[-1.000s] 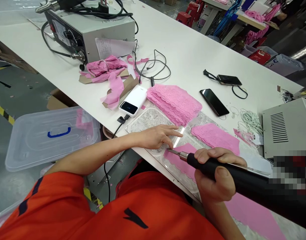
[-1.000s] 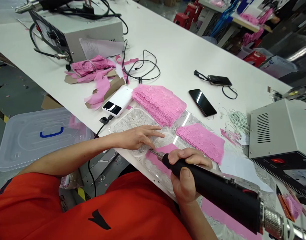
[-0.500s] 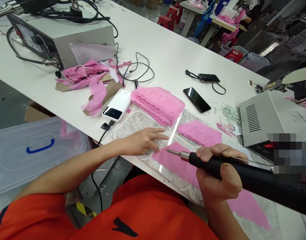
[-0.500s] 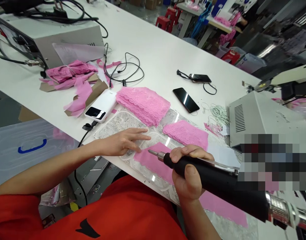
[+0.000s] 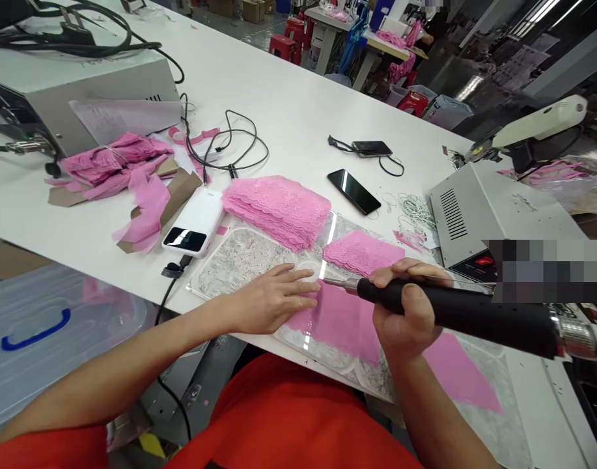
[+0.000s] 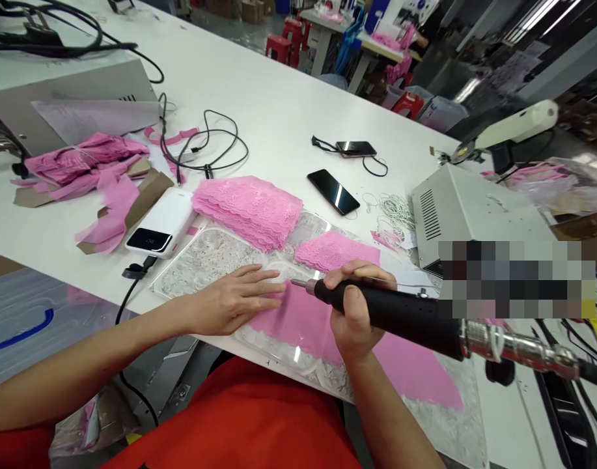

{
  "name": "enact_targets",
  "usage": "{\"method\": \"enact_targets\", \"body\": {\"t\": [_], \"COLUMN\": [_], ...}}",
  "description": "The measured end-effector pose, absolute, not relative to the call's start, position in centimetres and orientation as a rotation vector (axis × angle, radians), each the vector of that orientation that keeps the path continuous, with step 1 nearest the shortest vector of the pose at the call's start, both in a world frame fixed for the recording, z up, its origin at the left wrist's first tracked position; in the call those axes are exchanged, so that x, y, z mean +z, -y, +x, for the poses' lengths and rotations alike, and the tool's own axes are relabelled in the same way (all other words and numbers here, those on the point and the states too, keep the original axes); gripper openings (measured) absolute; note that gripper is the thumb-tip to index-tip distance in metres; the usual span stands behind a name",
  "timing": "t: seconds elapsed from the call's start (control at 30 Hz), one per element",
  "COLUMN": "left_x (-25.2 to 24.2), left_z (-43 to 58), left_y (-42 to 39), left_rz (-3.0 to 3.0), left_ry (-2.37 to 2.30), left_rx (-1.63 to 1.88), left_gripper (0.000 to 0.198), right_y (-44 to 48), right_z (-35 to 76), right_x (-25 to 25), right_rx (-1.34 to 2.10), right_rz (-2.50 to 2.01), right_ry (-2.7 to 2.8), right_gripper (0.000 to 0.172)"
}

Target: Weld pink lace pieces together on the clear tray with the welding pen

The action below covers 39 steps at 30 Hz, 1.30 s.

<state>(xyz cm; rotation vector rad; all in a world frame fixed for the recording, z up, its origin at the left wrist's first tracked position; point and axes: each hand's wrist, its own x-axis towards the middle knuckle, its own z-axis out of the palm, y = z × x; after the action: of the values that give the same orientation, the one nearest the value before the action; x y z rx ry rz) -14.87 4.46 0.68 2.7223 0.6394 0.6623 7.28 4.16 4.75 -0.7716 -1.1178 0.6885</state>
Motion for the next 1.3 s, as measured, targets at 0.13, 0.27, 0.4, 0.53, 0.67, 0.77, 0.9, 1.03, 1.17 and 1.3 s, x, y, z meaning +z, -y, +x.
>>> {"method": "enact_targets", "body": {"t": [0.13, 0.27, 0.4, 0.53, 0.67, 0.77, 0.9, 1.03, 1.17, 1.3], "left_x": [0.1, 0.1, 0.3, 0.4, 0.3, 0.2, 0.2, 0.1, 0.5, 1.2], "left_z": [-14.4, -14.5, -14.5, -14.5, -14.5, -14.6, -14.6, -14.8, -14.7, -13.2], "left_y": [-4.3, -4.3, -4.3, -4.4, -4.4, -4.4, -4.5, -4.6, -4.7, -4.1], "left_rz": [2.746, 2.744, 2.737, 2.745, 2.765, 2.782, 2.802, 2.805, 2.805, 2.833], "left_ry": [-0.647, -0.661, -0.659, -0.653, -0.655, -0.665, -0.658, -0.652, -0.643, -0.618], "left_rx": [0.639, 0.61, 0.595, 0.61, 0.602, 0.608, 0.614, 0.619, 0.67, 0.723], "left_gripper": [0.028, 0.028, 0.029, 0.029, 0.029, 0.029, 0.029, 0.029, 0.029, 0.028], "right_y": [-4.2, -4.3, -4.5, -4.6, -4.5, -4.5, -4.6, -4.8, -4.4, -3.1], "right_z": [7.2, 7.2, 7.3, 7.2, 7.1, 7.1, 6.9, 7.3, 9.9, 13.3], "right_x": [4.3, 4.2, 4.0, 4.0, 4.1, 4.1, 3.9, 4.5, 6.0, 6.6], "right_rx": [0.695, 0.716, 0.714, 0.719, 0.719, 0.737, 0.74, 0.73, 0.605, 0.491], "right_rz": [-0.747, -0.731, -0.736, -0.74, -0.747, -0.747, -0.745, -0.736, -0.736, -0.834], "right_ry": [1.129, 1.125, 1.127, 1.13, 1.129, 1.135, 1.146, 1.13, 1.063, 1.039], "right_gripper": [0.013, 0.014, 0.014, 0.013, 0.012, 0.009, 0.007, 0.01, 0.013, 0.013]}}
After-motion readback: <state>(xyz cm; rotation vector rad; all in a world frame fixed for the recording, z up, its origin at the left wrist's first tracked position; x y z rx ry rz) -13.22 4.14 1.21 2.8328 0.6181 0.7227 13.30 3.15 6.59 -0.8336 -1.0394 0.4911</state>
